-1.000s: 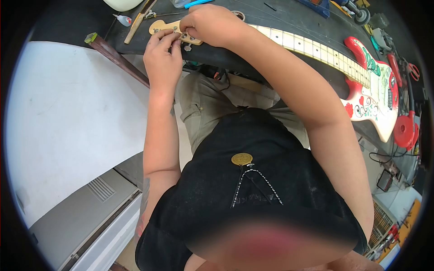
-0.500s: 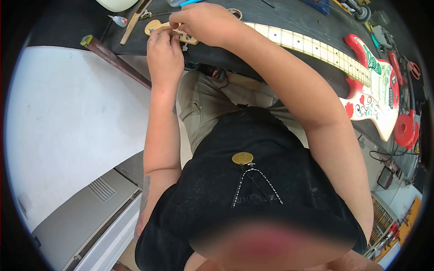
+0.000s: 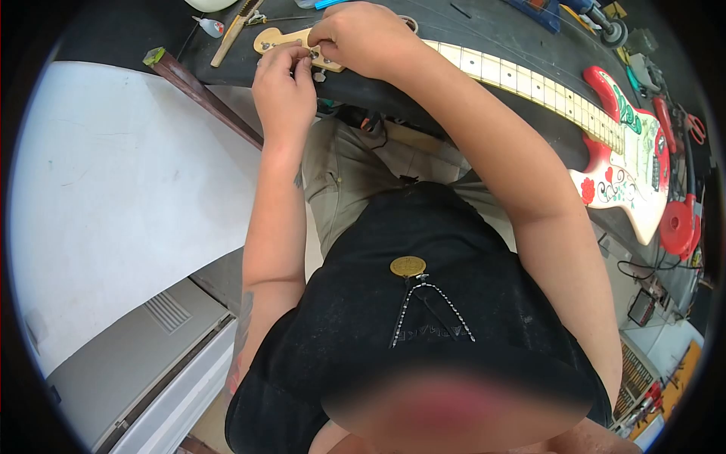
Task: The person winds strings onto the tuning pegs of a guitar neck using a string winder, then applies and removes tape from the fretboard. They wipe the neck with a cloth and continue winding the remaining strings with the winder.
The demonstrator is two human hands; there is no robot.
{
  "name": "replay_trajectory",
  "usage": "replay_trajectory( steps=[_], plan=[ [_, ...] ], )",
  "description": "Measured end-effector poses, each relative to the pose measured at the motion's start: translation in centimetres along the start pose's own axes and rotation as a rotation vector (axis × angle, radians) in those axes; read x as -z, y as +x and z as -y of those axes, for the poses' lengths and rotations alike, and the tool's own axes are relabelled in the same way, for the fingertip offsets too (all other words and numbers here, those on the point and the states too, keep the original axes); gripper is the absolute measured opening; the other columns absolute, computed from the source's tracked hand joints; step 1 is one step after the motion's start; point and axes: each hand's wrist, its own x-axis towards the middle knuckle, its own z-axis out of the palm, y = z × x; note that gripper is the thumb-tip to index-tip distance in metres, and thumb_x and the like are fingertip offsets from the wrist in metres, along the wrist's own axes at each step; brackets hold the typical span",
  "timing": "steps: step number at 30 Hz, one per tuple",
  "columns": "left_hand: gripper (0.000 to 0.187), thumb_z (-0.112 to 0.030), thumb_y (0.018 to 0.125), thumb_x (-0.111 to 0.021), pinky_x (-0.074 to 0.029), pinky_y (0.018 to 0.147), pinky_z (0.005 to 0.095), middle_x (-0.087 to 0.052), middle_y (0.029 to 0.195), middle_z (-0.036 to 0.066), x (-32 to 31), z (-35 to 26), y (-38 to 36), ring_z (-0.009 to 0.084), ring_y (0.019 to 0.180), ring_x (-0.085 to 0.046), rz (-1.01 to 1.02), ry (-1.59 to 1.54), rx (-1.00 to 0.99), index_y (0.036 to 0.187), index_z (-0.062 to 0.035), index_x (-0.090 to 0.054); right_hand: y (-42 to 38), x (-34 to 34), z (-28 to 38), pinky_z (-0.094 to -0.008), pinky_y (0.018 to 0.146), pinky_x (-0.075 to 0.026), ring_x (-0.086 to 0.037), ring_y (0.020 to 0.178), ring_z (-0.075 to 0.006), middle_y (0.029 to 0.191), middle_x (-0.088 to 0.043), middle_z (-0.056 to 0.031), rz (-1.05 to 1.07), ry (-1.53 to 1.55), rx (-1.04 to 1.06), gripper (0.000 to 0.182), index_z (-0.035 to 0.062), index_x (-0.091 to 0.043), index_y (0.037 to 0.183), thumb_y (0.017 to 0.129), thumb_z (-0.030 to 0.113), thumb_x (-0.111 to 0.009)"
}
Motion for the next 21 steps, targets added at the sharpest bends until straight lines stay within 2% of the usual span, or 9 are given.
replay_trajectory(
  steps=[5,10,12,14,15,16,17,19,21],
  plan=[
    [0.015,-0.008,0.093,-0.073,-0.055,0.097,0.0414,-0.075,0.123,0.011,-0.1,0.7,-0.8,0.0324,0.111,-0.070,-0.052,0.021,-0.098,0.105,-0.0014,-0.079,0.2,-0.2,-0.2,-0.0518,0.083,-0.058,-0.073,0.092,-0.0413,0.092,-0.075,-0.0196,0.008,0.002,-0.001,0.019,0.0075,-0.081,0.088,0.089,0.023,-0.069],
    [0.015,-0.008,0.092,-0.073,-0.055,0.098,0.0409,-0.075,0.124,0.010,-0.2,1.0,-0.7,0.0313,0.113,-0.070,-0.047,-0.012,-0.086,0.104,-0.0013,-0.079,0.6,1.3,0.5,-0.0524,0.081,-0.059,-0.074,0.086,-0.0434,0.092,-0.077,-0.0202,0.173,0.019,-0.160,0.022,0.0082,-0.082,0.093,0.086,0.024,-0.070],
    [0.015,-0.008,0.092,-0.073,-0.055,0.099,0.0406,-0.075,0.124,0.010,-0.1,1.0,-0.7,0.0312,0.113,-0.070,-0.047,-0.031,-0.076,0.104,-0.0011,-0.079,0.6,1.7,0.4,-0.0520,0.080,-0.059,-0.074,0.084,-0.0432,0.090,-0.077,-0.0207,0.199,0.027,-0.152,0.022,0.0093,-0.083,0.097,0.085,0.023,-0.070],
    [0.014,-0.006,0.092,-0.071,-0.056,0.097,0.0409,-0.075,0.123,0.010,0.1,0.9,-0.7,0.0314,0.108,-0.072,-0.043,-0.048,-0.057,0.103,-0.0003,-0.078,0.6,1.6,0.2,-0.0515,0.079,-0.060,-0.074,0.083,-0.0430,0.088,-0.076,-0.0212,0.221,0.031,-0.147,0.024,0.0104,-0.083,0.101,0.083,0.021,-0.071],
    [0.014,-0.006,0.092,-0.071,-0.056,0.097,0.0409,-0.075,0.123,0.010,0.3,0.5,-0.5,0.0314,0.108,-0.072,-0.045,-0.046,-0.062,0.103,-0.0003,-0.078,0.5,1.1,-0.1,-0.0480,0.078,-0.060,-0.074,0.083,-0.0385,0.089,-0.077,-0.0173,0.202,0.085,-0.169,0.023,0.0104,-0.084,0.101,0.084,0.021,-0.072],
    [0.016,-0.004,0.091,-0.072,-0.057,0.093,0.0393,-0.076,0.121,0.010,0.5,0.2,-0.3,0.0281,0.101,-0.073,-0.075,-0.079,-0.025,0.105,-0.0012,-0.078,0.4,0.7,-0.4,-0.0444,0.078,-0.060,-0.074,0.082,-0.0341,0.089,-0.078,-0.0133,0.180,0.138,-0.190,0.022,0.0105,-0.085,0.100,0.084,0.021,-0.074],
    [0.018,-0.002,0.090,-0.072,-0.058,0.089,0.0376,-0.077,0.119,0.009,0.7,-0.2,0.4,0.0249,0.095,-0.075,-0.106,-0.112,0.007,0.107,-0.0021,-0.078,0.3,0.4,-0.8,-0.0444,0.078,-0.060,-0.074,0.082,-0.0341,0.089,-0.078,-0.0133,0.169,0.132,-0.186,0.022,0.0105,-0.085,0.100,0.084,0.021,-0.074],
    [0.018,-0.005,0.091,-0.071,-0.057,0.085,0.0378,-0.077,0.116,0.009,1.1,-0.8,2.7,0.0242,0.090,-0.075,-0.105,-0.064,-0.092,0.108,-0.0023,-0.078,0.2,0.3,-1.1,-0.0435,0.076,-0.060,-0.074,0.077,-0.0364,0.084,-0.078,-0.0163,0.118,0.142,-0.115,0.025,0.0087,-0.085,0.096,0.079,0.023,-0.075],
    [0.019,-0.007,0.092,-0.070,-0.057,0.080,0.0380,-0.077,0.112,0.009,0.9,-2.1,5.7,0.0235,0.086,-0.074,-0.110,-0.018,-0.192,0.109,-0.0026,-0.077,0.2,0.4,-1.2,-0.0436,0.076,-0.060,-0.074,0.079,-0.0362,0.086,-0.078,-0.0164,0.123,0.141,-0.119,0.024,0.0086,-0.085,0.097,0.079,0.023,-0.076]
  ],
)
